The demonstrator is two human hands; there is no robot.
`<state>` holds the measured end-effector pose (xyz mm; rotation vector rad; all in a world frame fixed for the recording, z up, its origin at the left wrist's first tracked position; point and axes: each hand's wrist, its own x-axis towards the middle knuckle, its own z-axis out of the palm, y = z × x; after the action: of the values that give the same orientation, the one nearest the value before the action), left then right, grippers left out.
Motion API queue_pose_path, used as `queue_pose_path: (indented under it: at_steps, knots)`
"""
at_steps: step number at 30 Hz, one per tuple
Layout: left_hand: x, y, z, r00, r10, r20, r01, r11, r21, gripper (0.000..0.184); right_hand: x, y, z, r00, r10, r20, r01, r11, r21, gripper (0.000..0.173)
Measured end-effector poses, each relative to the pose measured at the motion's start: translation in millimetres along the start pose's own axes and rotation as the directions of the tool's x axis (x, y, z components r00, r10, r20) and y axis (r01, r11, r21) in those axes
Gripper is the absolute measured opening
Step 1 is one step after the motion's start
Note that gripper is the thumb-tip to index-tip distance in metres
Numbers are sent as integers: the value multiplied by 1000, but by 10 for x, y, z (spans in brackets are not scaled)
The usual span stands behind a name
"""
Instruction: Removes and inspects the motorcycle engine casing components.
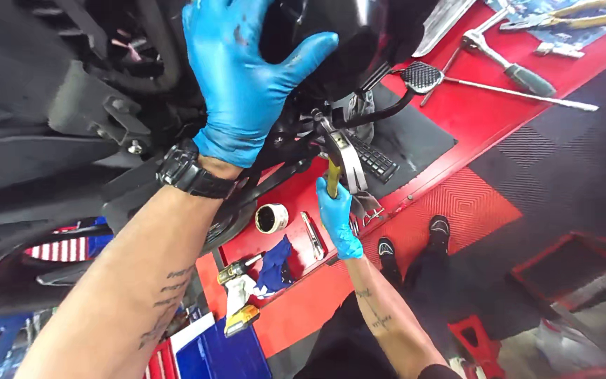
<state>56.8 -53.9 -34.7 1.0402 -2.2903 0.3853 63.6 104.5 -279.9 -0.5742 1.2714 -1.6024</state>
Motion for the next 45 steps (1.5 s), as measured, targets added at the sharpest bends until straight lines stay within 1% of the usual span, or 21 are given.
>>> queue_pose_path:
  at_steps: [2,3,5,8,10,12,15,18,21,24,27,29,30,31,33,35,36,39,42,44,45]
  knots:
    - [-21,50,-51,1000,-7,30,6,999,38,54,-64,-74,33,1000,11,-23,-10,999,31,25]
    - [-52,95,-103,997,-31,73,27,998,55,54,-74,-102,63,999,12,-42,-10,999,44,24]
    - [-82,116,-132,995,-38,92,31,997,71,56,-70,-144,141,996,15,-85,-7,996,90,25]
    - [-150,103,-161,994,-9,108,0,996,85,54,-89,-214,275,990,100,-100,-66,952,300,25]
    - [-196,80,-177,994,8,111,-17,997,82,55,-77,-249,350,988,143,-55,-113,923,368,25]
    - [-215,69,-178,994,7,111,-16,996,83,55,-69,-260,387,987,162,-4,-150,921,359,27]
    - [-188,65,-191,993,-4,122,-8,995,98,57,-75,-325,404,982,188,-13,-168,905,390,25]
    - [-195,70,-198,993,4,121,-15,996,92,56,-66,-387,377,975,220,31,-217,909,357,27]
    - [-184,62,-214,992,20,127,-31,996,89,56,-69,-369,356,985,173,-6,-161,931,326,27]
    - [-185,74,-235,991,26,135,-40,994,100,55,-63,-326,304,986,168,-4,-162,951,264,27]
    - [-155,67,-224,990,27,138,-42,993,112,54,-73,-337,307,985,172,12,-166,928,332,26]
    - [-168,80,-234,989,11,145,-27,994,110,54,-70,-317,299,983,179,26,-179,942,285,26]
    - [-144,77,-220,990,23,141,-38,994,106,54,-54,-335,286,987,163,7,-158,946,283,26]
    - [-132,57,-213,991,33,133,-47,994,101,54,-49,-362,278,989,148,-3,-140,940,311,26]
    - [-138,39,-218,991,33,126,-45,994,96,54,-67,-391,301,987,163,3,-153,918,365,25]
    - [-162,57,-238,990,29,136,-41,995,89,54,-42,-339,309,980,196,34,-197,933,300,27]
    - [-131,57,-228,990,35,137,-48,995,89,54,-13,-342,306,982,190,22,-188,941,282,27]
    - [-117,39,-231,991,21,130,-34,994,103,55,-39,-389,320,988,156,-13,-139,914,382,26]
    - [-141,53,-248,990,9,143,-22,996,87,54,-17,-383,291,978,203,46,-207,930,303,27]
    - [-115,30,-243,991,14,136,-26,996,87,53,-4,-405,280,985,173,28,-172,929,327,26]
    - [-128,21,-251,991,12,133,-24,996,87,53,-23,-417,287,983,180,29,-179,923,341,25]
